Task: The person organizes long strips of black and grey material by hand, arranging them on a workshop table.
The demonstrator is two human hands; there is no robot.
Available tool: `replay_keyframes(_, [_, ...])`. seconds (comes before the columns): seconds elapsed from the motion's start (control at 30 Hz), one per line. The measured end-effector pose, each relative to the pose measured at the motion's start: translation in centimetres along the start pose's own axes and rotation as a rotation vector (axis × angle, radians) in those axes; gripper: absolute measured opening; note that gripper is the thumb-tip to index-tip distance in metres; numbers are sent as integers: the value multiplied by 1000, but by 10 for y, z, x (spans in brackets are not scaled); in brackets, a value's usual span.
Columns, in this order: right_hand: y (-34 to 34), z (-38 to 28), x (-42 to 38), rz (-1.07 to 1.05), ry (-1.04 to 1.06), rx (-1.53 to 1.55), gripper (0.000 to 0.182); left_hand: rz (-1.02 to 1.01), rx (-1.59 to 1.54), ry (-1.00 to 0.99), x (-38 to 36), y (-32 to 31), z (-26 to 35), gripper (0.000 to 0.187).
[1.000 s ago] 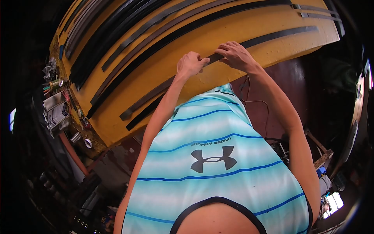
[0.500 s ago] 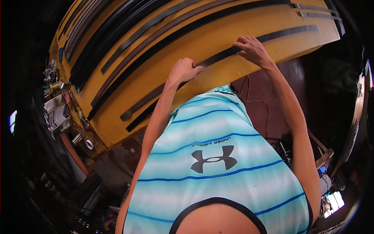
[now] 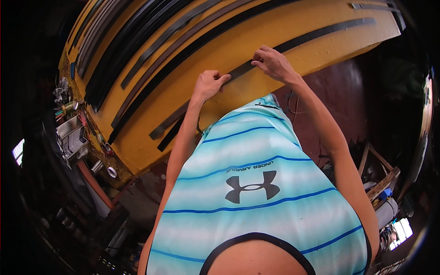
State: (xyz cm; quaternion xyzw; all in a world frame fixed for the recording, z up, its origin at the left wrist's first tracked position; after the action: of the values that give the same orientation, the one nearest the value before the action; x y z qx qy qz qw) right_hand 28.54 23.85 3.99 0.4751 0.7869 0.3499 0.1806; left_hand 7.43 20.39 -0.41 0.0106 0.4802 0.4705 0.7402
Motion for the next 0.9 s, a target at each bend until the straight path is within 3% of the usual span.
replay_keyframes(0.27, [-4, 2, -4, 127, -67, 45, 16, 139, 73, -98, 4, 3, 1, 40])
replay_keyframes(0.9, [0, -1, -18, 135, -24, 71, 16, 90, 118, -95, 0, -4, -1, 40])
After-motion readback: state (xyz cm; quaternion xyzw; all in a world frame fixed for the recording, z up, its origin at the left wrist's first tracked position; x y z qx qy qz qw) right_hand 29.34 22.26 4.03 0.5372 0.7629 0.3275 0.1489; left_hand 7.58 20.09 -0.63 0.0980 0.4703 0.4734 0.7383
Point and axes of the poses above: each hand's wrist, its own x-axis towards the middle knuckle, its own y-axis out of the back of the hand, z = x × y, the point moved 10 cm from there along x, towards the middle knuckle, and after that the axes turned 7 degrees about y, right-handed, at the moved point
